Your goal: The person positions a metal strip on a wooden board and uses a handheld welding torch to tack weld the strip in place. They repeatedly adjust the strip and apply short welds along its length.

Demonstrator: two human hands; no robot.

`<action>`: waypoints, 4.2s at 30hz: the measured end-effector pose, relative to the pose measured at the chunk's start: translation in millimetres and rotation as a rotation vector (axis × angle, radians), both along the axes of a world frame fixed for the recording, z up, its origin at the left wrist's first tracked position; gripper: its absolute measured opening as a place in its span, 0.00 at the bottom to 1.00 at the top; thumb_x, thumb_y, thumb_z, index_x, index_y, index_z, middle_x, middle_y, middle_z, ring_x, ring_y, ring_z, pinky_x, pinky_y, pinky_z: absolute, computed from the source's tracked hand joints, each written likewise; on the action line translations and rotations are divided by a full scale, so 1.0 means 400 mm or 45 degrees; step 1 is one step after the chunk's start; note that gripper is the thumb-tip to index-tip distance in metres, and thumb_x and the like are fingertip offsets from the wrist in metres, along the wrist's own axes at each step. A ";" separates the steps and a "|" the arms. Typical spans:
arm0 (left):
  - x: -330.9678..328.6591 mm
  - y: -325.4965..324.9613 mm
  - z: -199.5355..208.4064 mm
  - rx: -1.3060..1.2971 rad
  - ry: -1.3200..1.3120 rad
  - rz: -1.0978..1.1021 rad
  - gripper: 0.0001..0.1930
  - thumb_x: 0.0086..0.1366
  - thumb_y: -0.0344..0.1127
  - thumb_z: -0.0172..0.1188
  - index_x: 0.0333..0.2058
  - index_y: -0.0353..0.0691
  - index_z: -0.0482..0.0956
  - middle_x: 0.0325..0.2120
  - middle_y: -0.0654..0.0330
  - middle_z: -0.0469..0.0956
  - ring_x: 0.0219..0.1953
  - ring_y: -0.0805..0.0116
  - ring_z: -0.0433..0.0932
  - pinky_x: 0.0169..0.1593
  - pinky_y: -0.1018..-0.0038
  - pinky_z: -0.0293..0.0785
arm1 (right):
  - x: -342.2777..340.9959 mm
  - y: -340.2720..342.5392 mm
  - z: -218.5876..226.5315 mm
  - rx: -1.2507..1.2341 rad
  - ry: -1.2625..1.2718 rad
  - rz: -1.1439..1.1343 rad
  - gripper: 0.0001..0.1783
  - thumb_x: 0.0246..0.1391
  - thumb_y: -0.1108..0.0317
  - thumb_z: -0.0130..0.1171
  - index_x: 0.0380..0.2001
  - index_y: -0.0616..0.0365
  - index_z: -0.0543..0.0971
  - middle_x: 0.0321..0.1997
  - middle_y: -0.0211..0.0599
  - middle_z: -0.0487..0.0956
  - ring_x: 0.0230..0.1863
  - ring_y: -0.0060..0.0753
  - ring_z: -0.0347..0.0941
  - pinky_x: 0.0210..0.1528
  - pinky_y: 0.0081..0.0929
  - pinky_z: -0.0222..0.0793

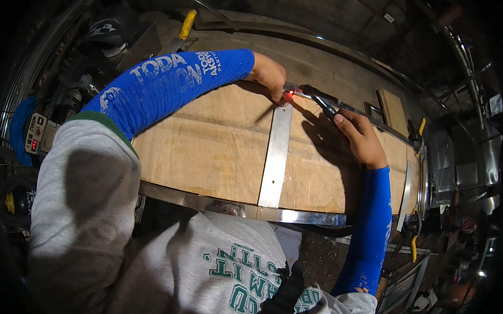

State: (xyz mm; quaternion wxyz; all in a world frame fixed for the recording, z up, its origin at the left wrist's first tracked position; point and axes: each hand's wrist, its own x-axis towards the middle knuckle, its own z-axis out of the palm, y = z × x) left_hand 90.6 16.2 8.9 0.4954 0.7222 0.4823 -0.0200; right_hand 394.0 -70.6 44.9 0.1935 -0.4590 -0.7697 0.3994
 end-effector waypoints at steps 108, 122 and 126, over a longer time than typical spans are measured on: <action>-0.368 0.234 -0.237 0.513 0.063 0.726 0.52 0.70 0.83 0.32 0.41 0.31 0.84 0.48 0.42 0.80 0.54 0.53 0.73 0.66 0.63 0.61 | 0.463 -0.567 -0.285 0.380 1.251 -1.926 0.13 0.60 0.65 0.74 0.30 0.54 0.78 0.34 0.39 0.84 0.26 0.22 0.75 0.25 0.21 0.72; -0.331 0.210 -0.220 0.589 -0.174 0.779 0.47 0.71 0.80 0.41 0.41 0.31 0.78 0.26 0.60 0.72 0.28 0.71 0.70 0.37 0.71 0.70 | 0.426 -0.363 -0.311 0.399 1.522 -1.613 0.13 0.57 0.84 0.67 0.34 0.57 0.73 0.32 0.42 0.83 0.27 0.34 0.81 0.30 0.29 0.79; -0.273 0.165 -0.190 0.479 -0.242 0.859 0.46 0.70 0.81 0.41 0.42 0.33 0.79 0.22 0.61 0.72 0.26 0.71 0.69 0.36 0.71 0.68 | 0.347 -0.424 -0.277 0.393 1.405 -1.519 0.14 0.57 0.84 0.67 0.37 0.55 0.73 0.35 0.41 0.83 0.29 0.33 0.81 0.34 0.28 0.81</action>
